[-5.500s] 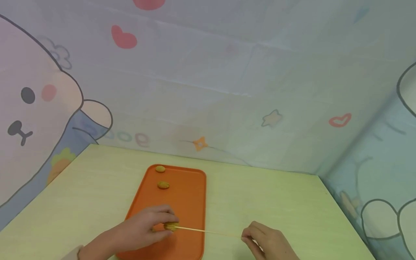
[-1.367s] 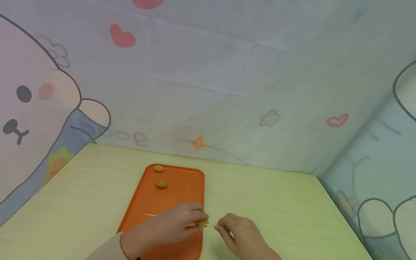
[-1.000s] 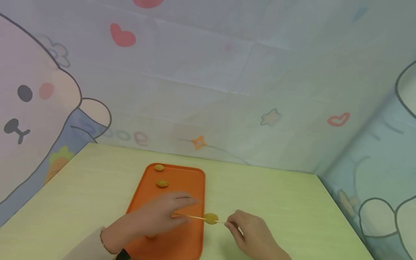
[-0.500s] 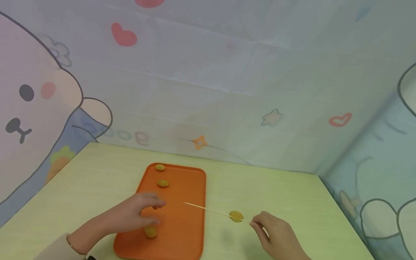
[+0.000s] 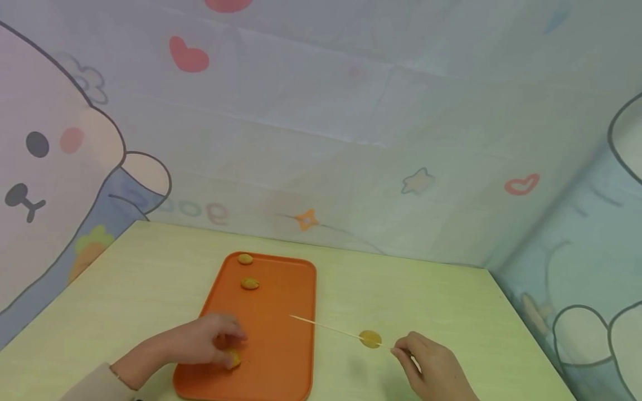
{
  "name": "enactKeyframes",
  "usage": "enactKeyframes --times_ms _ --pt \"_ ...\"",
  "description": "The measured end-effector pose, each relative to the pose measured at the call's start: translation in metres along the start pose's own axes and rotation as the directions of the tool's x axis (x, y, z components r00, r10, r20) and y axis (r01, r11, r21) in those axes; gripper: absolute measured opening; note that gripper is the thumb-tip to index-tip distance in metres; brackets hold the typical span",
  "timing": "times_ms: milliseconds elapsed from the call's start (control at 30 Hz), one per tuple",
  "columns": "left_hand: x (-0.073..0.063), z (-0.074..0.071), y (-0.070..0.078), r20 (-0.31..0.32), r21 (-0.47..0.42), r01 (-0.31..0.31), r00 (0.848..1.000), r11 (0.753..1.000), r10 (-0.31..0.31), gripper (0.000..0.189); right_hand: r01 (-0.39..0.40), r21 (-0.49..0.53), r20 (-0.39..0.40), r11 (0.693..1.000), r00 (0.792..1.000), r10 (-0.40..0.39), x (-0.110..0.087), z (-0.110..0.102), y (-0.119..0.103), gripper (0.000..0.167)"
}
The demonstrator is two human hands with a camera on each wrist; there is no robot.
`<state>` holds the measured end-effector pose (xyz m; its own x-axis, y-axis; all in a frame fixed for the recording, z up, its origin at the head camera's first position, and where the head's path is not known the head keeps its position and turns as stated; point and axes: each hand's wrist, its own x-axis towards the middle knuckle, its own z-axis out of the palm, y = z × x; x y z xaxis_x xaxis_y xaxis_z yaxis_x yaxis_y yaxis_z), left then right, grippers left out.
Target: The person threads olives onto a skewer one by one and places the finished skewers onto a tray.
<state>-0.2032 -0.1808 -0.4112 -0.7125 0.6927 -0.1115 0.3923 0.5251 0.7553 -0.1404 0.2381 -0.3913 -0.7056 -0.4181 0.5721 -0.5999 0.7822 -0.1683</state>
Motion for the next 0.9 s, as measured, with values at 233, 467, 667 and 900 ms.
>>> enactKeyframes --times_ms 233,467,667,900 --pt "-0.0008 0.0036 -0.0065 0.026 0.002 0.009 1.000 1.000 -0.009 0.031 0.009 0.004 -0.002 1.000 1.000 -0.009 -0.0025 0.0028 0.0009 0.026" --pt "0.0000 0.0056 -0.0091 0.049 0.019 -0.032 0.998 0.999 0.031 0.029 0.044 0.009 -0.012 0.999 0.999 -0.043 -0.0031 0.0049 0.0026 0.026" --pt "0.0010 0.0072 -0.0073 0.050 0.037 -0.038 0.998 0.999 0.036 0.020 0.048 0.016 -0.007 0.999 0.999 -0.048 -0.0020 0.0060 0.0012 0.025" --pt "0.0031 0.0025 -0.0011 -0.037 0.042 -0.035 0.999 0.999 0.036 0.016 0.083 0.015 -0.042 0.996 0.996 -0.082 -0.0006 0.0082 0.0016 0.027"
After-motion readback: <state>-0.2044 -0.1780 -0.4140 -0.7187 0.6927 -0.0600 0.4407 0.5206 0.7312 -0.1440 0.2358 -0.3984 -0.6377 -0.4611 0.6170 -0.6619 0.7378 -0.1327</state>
